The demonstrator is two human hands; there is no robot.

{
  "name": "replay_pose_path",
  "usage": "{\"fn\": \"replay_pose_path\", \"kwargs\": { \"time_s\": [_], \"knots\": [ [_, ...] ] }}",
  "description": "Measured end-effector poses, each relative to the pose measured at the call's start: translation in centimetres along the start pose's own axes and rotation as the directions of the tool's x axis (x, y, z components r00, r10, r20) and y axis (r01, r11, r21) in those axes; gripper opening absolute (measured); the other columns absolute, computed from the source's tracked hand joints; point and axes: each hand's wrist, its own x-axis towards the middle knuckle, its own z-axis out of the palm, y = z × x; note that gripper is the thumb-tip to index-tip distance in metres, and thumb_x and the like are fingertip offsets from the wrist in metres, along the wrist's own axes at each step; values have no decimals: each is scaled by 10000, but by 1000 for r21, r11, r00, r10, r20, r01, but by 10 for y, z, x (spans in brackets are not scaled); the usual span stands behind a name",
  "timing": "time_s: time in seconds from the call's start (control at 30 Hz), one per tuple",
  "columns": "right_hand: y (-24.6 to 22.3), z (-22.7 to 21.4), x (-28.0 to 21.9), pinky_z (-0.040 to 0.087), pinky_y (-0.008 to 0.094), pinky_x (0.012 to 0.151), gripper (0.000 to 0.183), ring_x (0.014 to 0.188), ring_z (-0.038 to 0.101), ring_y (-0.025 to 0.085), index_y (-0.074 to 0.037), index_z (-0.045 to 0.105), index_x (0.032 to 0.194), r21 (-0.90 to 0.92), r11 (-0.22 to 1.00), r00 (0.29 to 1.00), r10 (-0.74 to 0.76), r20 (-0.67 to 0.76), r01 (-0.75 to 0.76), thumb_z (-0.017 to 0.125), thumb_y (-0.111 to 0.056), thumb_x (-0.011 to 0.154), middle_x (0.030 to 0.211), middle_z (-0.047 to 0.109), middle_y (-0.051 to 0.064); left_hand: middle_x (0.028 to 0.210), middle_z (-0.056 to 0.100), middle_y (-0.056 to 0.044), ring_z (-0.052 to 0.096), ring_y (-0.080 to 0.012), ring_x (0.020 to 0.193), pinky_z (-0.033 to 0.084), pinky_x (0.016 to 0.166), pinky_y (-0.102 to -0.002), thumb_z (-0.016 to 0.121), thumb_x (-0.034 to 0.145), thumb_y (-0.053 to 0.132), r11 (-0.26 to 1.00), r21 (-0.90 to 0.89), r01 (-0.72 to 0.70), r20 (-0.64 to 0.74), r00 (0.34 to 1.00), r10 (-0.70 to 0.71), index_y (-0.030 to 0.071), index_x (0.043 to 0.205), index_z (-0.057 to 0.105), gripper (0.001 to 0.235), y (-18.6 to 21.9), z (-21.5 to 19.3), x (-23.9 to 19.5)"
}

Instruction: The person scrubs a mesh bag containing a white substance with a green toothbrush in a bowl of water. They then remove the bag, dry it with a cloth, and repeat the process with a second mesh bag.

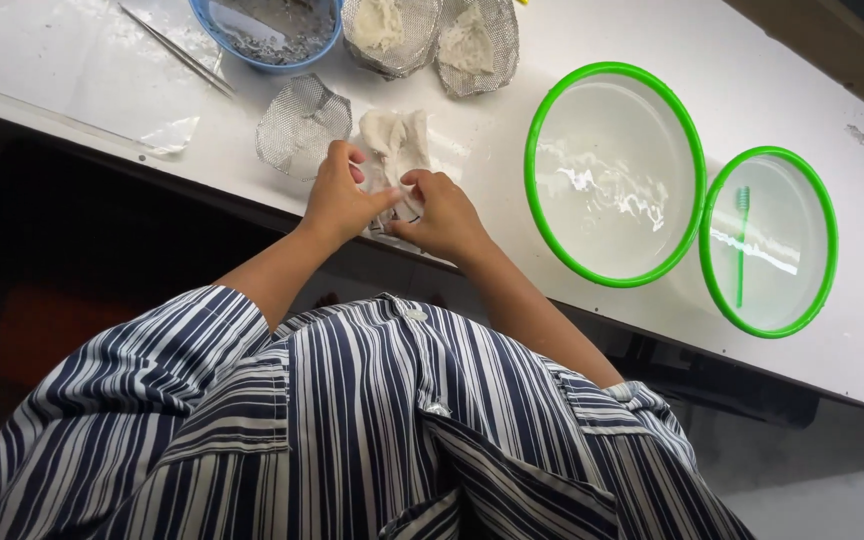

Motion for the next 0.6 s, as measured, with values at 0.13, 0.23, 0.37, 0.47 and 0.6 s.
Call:
{"fn": "replay_pose_path", "kwargs": {
  "time_s": [0.13, 0.23, 0.37, 0.47, 0.6],
  "knots": [
    [-4, 1, 1, 591, 413, 849, 607, 1000, 711, 337, -56, 611, 1323, -168, 984, 998, -55, 26, 59, 835, -210, 780, 1066, 671, 158, 1134, 576, -108, 656, -338, 1149, 539, 959, -460, 875, 765, 356, 988, 151, 17, 175, 984, -44, 145, 1315, 344, 793, 26, -5, -19],
    [18, 10, 9, 569, 441, 825, 444, 958, 707, 339, -93, 676, 1230, -3, 1000, 1000, 15, -19, -15, 696, -38, 790, 979, 678, 111, 1065, 616, -84, 670, -336, 1085, 543, 913, -457, 656, 876, 126, 991, 129, 40, 105, 993, -54, 142, 1317, 388, 516, 21, -10, -20],
    [35, 12, 0, 514, 340, 806, 431, 896, 603, 193, -118, 695, 1168, 533, 801, 949, 316, 7, -271, 598, -44, 754, 925, 607, 34, 1087, 616, -86, 671, -285, 1054, 567, 866, -414, 631, 840, 120, 979, 54, 197, 73, 977, -200, 173, 1387, 422, 588, 9, -16, -22],
    [20, 6, -21, 457, 338, 832, 462, 938, 505, 198, -77, 637, 1185, 781, 579, 910, 414, -33, -235, 523, -11, 742, 977, 528, 48, 1131, 629, -131, 659, -318, 1110, 558, 888, -441, 685, 842, 244, 978, 102, 180, 97, 977, -190, 129, 1390, 456, 605, 13, -19, -22],
    [26, 16, -55, 384, 320, 881, 428, 968, 408, 148, -48, 511, 1218, 769, 618, 789, 550, -273, -165, 520, 35, 798, 1009, 388, 18, 1095, 696, -166, 683, -358, 1108, 569, 873, -471, 714, 902, 295, 968, 235, 90, 132, 984, -123, 59, 1297, 588, 476, -2, -12, -11]
  ]
}}
